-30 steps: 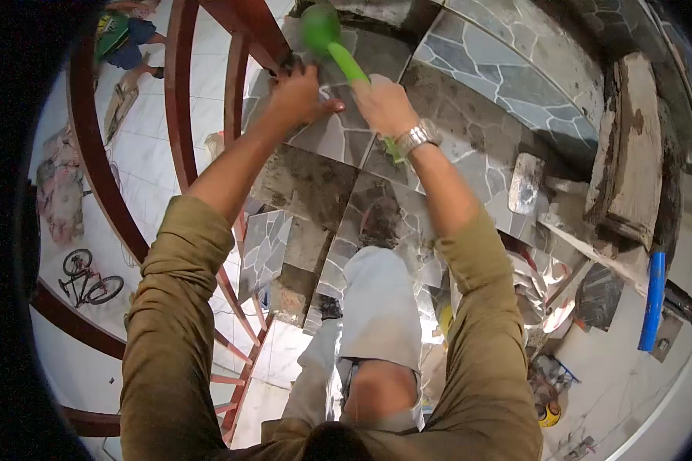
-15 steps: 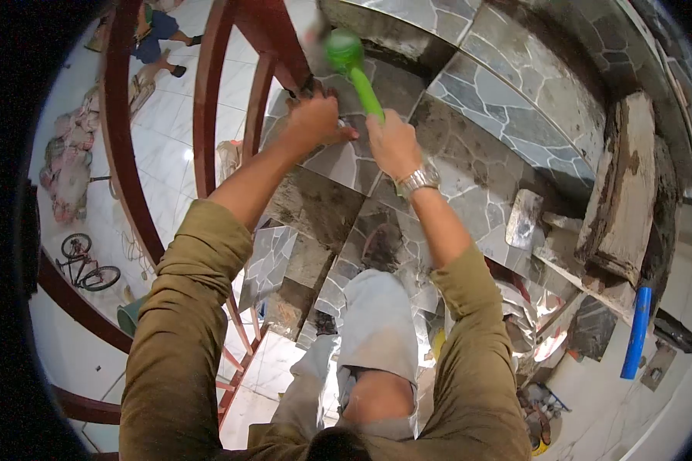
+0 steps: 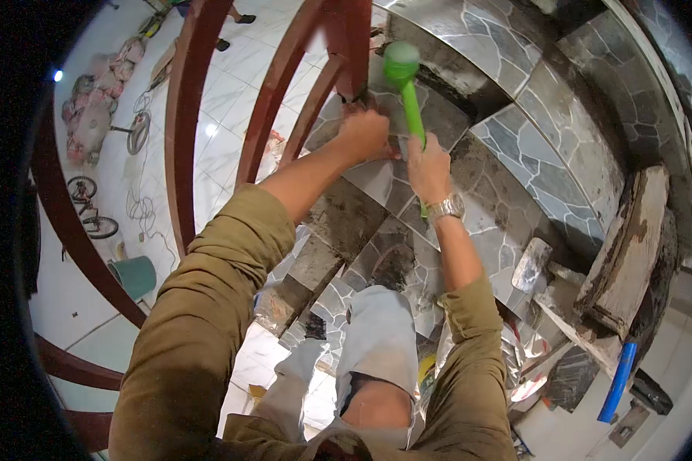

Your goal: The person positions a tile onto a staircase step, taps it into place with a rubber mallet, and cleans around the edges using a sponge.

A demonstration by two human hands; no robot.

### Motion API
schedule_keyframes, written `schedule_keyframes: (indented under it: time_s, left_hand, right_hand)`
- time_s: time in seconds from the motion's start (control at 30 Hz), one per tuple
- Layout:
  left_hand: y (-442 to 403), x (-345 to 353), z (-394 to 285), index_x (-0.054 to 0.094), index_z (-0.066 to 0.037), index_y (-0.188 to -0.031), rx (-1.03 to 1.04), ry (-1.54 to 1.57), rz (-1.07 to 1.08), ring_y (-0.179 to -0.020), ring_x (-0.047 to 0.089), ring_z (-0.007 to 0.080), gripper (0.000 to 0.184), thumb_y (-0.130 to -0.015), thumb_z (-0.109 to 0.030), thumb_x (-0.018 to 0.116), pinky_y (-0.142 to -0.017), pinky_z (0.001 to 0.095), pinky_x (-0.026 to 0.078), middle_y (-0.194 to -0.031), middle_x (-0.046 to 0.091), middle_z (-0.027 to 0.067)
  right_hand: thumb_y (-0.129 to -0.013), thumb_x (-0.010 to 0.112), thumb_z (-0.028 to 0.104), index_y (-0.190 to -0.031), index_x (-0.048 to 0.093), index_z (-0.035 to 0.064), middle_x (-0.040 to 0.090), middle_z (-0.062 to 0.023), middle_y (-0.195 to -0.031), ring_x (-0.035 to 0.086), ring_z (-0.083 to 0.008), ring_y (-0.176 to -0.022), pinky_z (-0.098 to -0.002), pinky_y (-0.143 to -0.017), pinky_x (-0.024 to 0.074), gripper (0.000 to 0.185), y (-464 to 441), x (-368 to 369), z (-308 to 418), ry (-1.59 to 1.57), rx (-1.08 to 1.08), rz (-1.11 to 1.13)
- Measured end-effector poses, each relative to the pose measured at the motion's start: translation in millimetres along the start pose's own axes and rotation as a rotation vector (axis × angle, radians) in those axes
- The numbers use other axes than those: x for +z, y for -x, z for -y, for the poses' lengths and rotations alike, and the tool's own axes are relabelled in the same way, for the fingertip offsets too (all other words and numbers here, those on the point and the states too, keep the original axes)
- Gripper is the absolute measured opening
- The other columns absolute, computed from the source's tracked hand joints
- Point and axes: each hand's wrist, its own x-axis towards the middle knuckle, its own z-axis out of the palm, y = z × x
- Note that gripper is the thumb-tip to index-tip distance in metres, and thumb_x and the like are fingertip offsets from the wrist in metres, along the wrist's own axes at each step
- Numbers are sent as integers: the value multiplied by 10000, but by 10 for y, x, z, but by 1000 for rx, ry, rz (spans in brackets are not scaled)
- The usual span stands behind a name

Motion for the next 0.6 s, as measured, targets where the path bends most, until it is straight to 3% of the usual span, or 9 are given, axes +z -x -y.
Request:
schedule_keyframes:
  time_s: [0.03,0.13,0.2,0.3,0.4,0.5,0.6]
  left_hand:
    - [-15,1,4,495,31,-1373,10,3,92,-1300,429,513,1014,-674,-651,766,-1055,664,295,-1477,386,306]
    - [49,55,0,501,24,-1374,-4,11,-103,-1318,417,496,1008,-672,-647,770,-1054,656,302,-1479,390,296]
    - [17,55,-18,517,14,-1364,-10,-6,-113,-1321,414,494,985,-673,-638,775,-1053,651,308,-1478,392,295]
    - [123,-12,-19,528,16,-1354,-1,-37,-117,-1325,408,496,976,-668,-630,783,-1054,645,314,-1475,395,297]
    - [92,73,-43,528,22,-1352,-20,-40,-190,-1318,415,498,979,-670,-635,780,-1058,633,319,-1461,413,294]
    - [-3,131,-5,532,15,-1350,-43,-56,-201,-1306,430,499,971,-676,-639,776,-1065,617,324,-1435,445,286]
    - [44,106,-38,541,15,-1337,-29,-23,-190,-1300,440,502,948,-686,-633,775,-1065,605,334,-1411,471,284]
  right_hand:
    - [-985,464,341,-1074,589,1,639,-322,-861,603,-520,-876,-561,-727,468,373,-12,51,-57,32,-54,-7]
    - [-988,463,323,-1043,589,-3,631,-319,-831,602,-519,-845,-559,-706,461,354,-28,134,-265,148,-264,-39]
    - [-989,462,314,-1016,590,-10,627,-313,-811,598,-521,-823,-557,-697,456,349,-105,106,-268,240,-482,-78]
    - [-984,460,304,-1007,589,-8,626,-309,-835,598,-512,-825,-547,-705,467,339,62,82,49,-142,96,-44]
    - [-981,468,327,-1001,589,-13,627,-304,-845,605,-502,-826,-537,-712,472,361,-145,218,-415,192,-271,-45]
    - [-985,461,355,-993,589,-17,633,-303,-852,612,-499,-841,-537,-731,474,394,-29,102,-10,-24,36,-39]
    - [-987,455,388,-1011,586,-19,646,-301,-862,610,-510,-859,-551,-749,471,428,-91,226,-316,202,-324,18]
